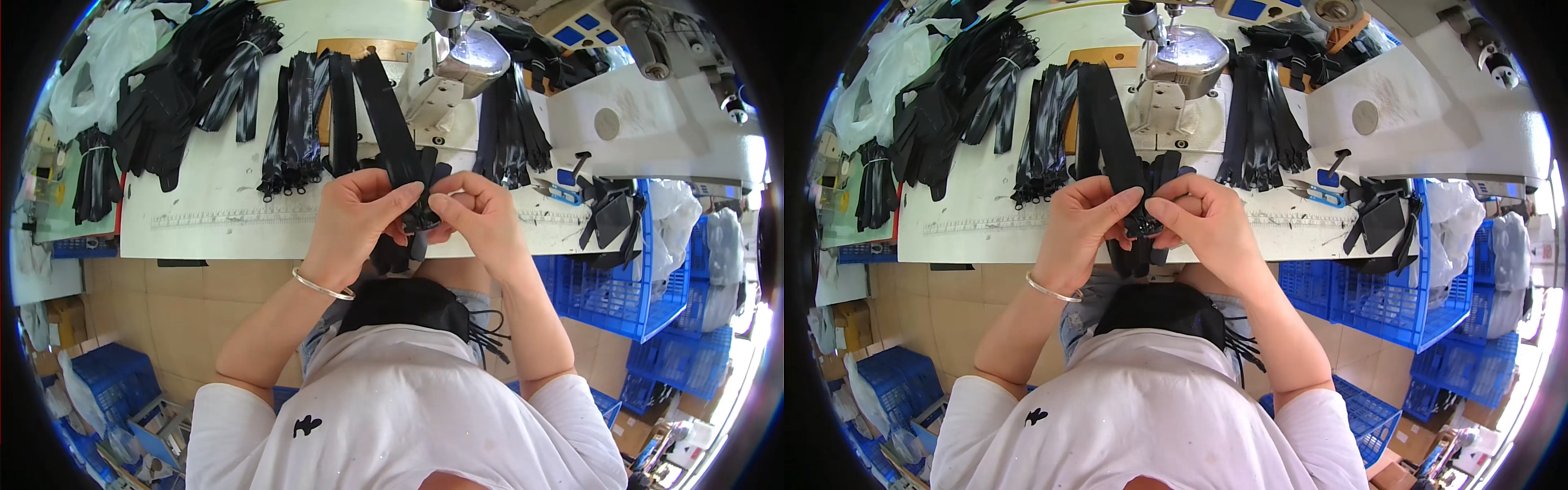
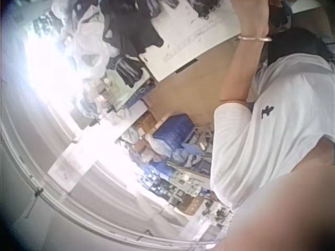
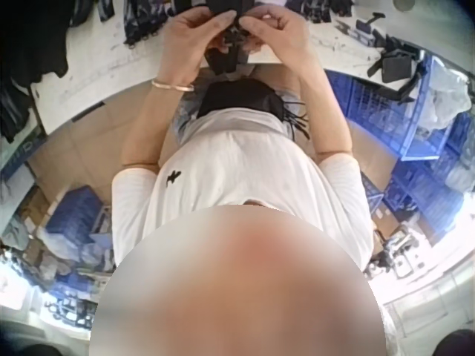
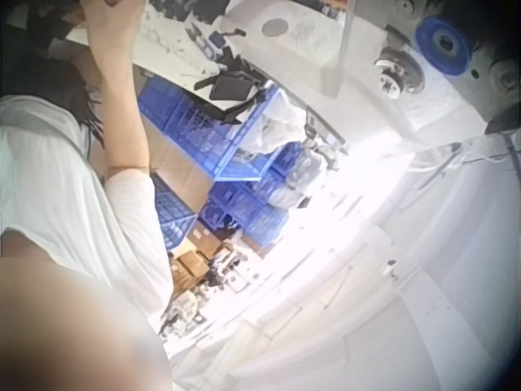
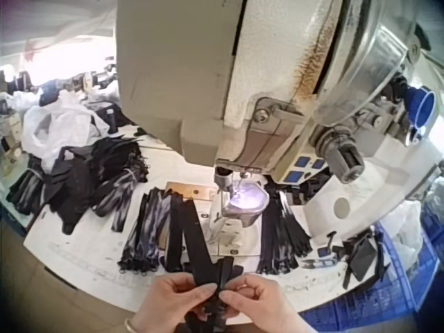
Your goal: Aligning and sewing black fabric components at an industrial sewing machine.
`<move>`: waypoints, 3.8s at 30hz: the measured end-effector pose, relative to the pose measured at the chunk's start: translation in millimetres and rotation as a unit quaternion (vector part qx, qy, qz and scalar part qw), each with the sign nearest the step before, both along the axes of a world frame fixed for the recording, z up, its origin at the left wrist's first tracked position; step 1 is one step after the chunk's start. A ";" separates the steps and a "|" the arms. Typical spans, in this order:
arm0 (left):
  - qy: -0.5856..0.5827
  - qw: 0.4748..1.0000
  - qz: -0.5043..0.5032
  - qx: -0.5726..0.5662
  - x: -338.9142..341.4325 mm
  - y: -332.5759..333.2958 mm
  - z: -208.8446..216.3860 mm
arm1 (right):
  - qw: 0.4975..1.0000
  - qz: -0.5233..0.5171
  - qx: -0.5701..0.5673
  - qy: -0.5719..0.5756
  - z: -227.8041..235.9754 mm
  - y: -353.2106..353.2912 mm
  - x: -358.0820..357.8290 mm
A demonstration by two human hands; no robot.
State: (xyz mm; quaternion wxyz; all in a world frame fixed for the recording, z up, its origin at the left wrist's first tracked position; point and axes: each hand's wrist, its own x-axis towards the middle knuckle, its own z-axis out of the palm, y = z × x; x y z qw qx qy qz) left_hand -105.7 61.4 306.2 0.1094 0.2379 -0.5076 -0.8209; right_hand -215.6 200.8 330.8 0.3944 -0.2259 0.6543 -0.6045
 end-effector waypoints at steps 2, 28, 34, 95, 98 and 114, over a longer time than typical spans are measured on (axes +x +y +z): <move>0.004 1.000 0.012 -0.018 -1.0 1.8 1.3 | 0.997 0.054 0.061 0.011 0.4 1.6 -4.3; 0.078 0.995 0.032 -0.046 -47.1 -37.1 48.5 | 0.984 -0.072 -0.011 0.162 24.0 3.6 17.5; 0.059 0.998 0.005 -0.016 -52.0 -42.6 52.5 | 0.972 -0.082 -0.031 0.217 23.6 4.5 20.5; 0.108 0.989 0.076 0.069 -22.2 12.9 34.3 | 0.978 -0.097 -0.063 0.172 12.1 -0.4 13.5; 0.123 0.986 0.081 0.073 -24.8 12.0 37.9 | 0.976 -0.107 -0.081 0.174 14.7 -5.5 13.4; 0.150 0.977 0.148 -0.037 -70.6 -19.4 46.7 | 0.966 -0.117 -0.127 0.194 28.3 -45.3 -24.8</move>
